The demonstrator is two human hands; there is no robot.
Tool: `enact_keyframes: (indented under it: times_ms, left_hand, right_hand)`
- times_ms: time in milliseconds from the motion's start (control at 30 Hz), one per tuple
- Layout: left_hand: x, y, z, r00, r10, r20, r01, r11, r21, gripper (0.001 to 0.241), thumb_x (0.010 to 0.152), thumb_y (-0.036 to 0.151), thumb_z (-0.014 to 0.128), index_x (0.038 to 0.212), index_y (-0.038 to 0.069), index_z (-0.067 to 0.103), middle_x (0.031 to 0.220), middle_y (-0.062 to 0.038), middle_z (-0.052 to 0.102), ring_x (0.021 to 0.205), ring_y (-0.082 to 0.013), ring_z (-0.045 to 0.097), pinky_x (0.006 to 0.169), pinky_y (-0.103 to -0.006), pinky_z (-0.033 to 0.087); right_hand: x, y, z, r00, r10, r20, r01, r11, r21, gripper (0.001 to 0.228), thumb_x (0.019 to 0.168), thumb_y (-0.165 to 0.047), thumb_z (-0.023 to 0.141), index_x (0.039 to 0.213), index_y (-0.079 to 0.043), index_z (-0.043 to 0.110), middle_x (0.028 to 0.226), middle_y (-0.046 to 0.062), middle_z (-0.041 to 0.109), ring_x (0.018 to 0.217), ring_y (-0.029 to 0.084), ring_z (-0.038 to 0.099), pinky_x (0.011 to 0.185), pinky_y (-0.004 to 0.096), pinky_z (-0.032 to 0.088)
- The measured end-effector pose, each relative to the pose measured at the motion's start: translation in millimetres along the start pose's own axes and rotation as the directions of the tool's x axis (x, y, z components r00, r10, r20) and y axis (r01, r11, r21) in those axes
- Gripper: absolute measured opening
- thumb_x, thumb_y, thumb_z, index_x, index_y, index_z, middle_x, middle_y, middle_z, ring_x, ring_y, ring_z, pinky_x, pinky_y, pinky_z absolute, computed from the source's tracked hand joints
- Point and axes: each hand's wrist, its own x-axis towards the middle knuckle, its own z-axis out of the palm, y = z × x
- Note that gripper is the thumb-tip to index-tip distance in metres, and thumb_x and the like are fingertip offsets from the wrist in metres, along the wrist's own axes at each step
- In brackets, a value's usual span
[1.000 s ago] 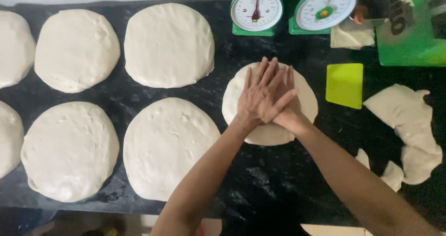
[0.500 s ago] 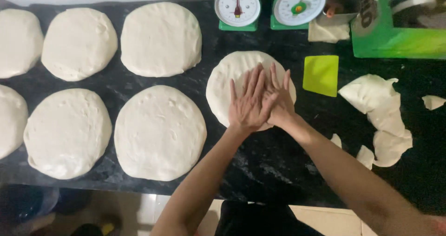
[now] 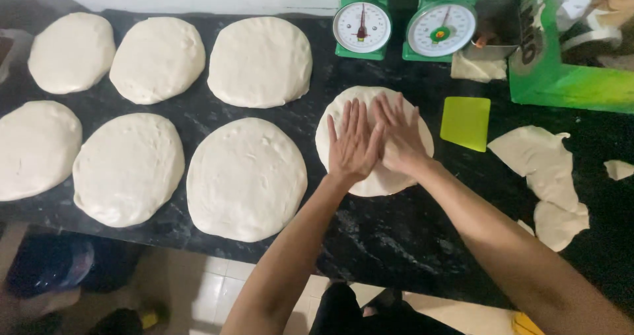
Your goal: Weighing, flattening, and portioning dough into small balls using a scraper
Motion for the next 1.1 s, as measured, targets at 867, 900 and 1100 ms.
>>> enact_keyframes:
  times_ms: [867, 900, 1100]
  left_hand:
    - [53, -107, 33, 0.978, -0.174, -0.119, 0.188, 0.974, 0.126, 0.084, 0.104, 0.067, 0.024, 0.164, 0.008, 0.022, 0.169, -0.015, 0.026, 0.157, -0.0271, 0.019, 0.12, -0.0633, 0.019]
    - [56, -113, 48, 0.961, -0.113, -0.253, 0.17, 0.961, 0.216, 0.08, 0.106, 0.063, 0.03, 0.164, 0.009, 0.025, 0.167, -0.015, 0.03, 0.156, -0.0274, 0.024, 0.117, -0.0651, 0.024]
    - [116, -111, 59, 0.913, 0.367, -0.179, -0.335, 0.924, 0.184, 0.062, 0.106, 0.028, 0.029, 0.167, 0.026, 0.018, 0.173, -0.025, 0.009, 0.161, -0.0448, 0.007, 0.111, -0.0841, 0.017]
  right_hand:
    - [118, -43, 9, 0.921, -0.385, 0.058, 0.382, 0.866, -0.323, 0.072, 0.091, -0.028, 0.055, 0.159, -0.029, 0.032, 0.173, 0.0, 0.015, 0.158, 0.037, 0.01, 0.118, 0.073, 0.018]
    - [123, -38, 14, 0.904, -0.421, 0.069, 0.413, 0.823, -0.389, 0.08, 0.086, -0.02, 0.063, 0.159, -0.035, 0.033, 0.174, -0.002, 0.009, 0.159, 0.038, 0.005, 0.117, 0.074, 0.02]
    - [106, 19, 12, 0.948, -0.316, 0.032, 0.312, 0.91, -0.272, 0.075, 0.093, -0.035, 0.052, 0.163, -0.02, 0.03, 0.173, 0.003, 0.019, 0.16, 0.037, 0.008, 0.122, 0.07, 0.013]
